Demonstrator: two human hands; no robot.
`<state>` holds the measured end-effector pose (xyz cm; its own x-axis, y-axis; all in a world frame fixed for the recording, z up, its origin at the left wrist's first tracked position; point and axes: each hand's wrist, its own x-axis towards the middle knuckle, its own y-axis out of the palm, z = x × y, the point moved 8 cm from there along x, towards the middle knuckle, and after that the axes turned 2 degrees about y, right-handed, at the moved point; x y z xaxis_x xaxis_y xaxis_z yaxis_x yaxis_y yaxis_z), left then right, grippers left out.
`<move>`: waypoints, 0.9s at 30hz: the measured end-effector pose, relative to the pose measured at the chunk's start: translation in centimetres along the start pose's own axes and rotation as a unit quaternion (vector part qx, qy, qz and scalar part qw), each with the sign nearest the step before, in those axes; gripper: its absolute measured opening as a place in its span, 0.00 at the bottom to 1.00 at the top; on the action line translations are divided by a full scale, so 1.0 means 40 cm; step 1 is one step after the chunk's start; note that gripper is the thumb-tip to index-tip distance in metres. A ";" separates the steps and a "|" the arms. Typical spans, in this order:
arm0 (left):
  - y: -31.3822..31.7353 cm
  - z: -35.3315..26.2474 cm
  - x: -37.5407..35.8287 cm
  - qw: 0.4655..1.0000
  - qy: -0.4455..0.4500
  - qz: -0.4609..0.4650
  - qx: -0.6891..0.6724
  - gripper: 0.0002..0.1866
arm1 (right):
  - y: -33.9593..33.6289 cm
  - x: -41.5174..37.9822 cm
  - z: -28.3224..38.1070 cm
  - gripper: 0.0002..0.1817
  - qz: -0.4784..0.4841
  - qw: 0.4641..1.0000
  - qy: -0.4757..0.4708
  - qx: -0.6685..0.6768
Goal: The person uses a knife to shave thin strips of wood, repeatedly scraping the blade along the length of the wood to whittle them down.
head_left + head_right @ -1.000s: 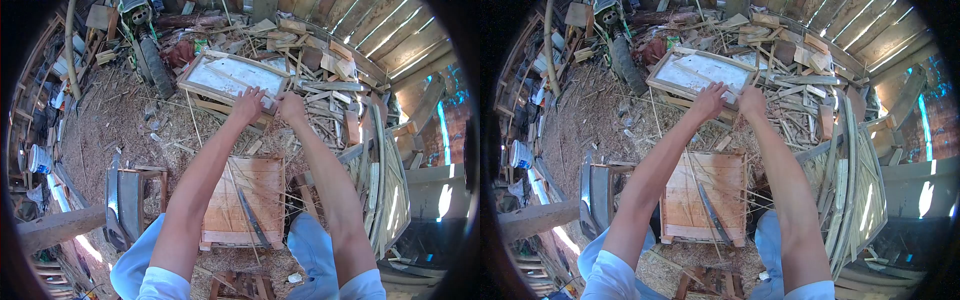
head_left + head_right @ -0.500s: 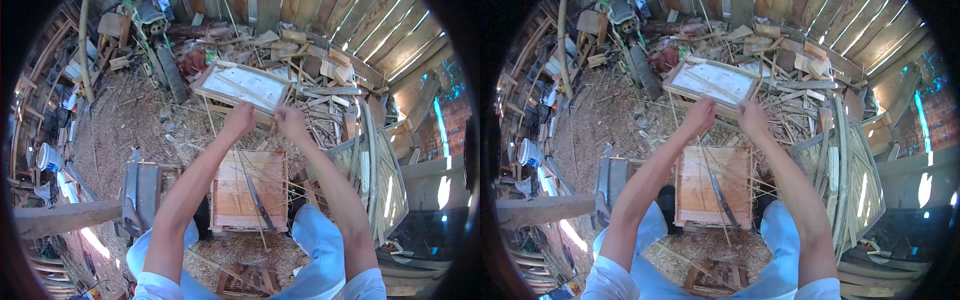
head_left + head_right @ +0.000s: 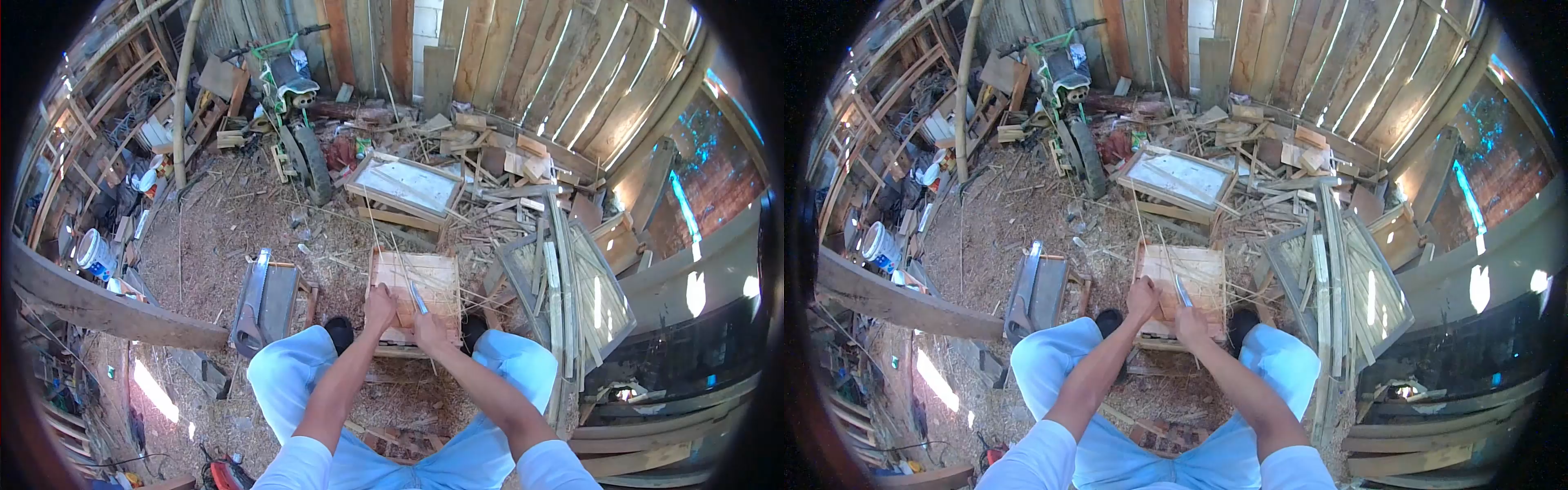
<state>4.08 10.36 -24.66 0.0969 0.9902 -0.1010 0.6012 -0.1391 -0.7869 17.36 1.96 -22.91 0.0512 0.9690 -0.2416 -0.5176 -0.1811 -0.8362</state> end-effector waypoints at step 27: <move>-0.108 -0.081 -0.093 0.937 -0.034 0.212 -0.274 0.17 | -0.108 -0.003 0.045 0.14 0.010 0.851 0.088 0.517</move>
<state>3.68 7.24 -18.93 0.3791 0.8403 -0.3875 0.8394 -0.4885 -0.2383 18.05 2.93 -18.38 0.1144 0.9108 -0.3968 -0.9903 0.1362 0.0270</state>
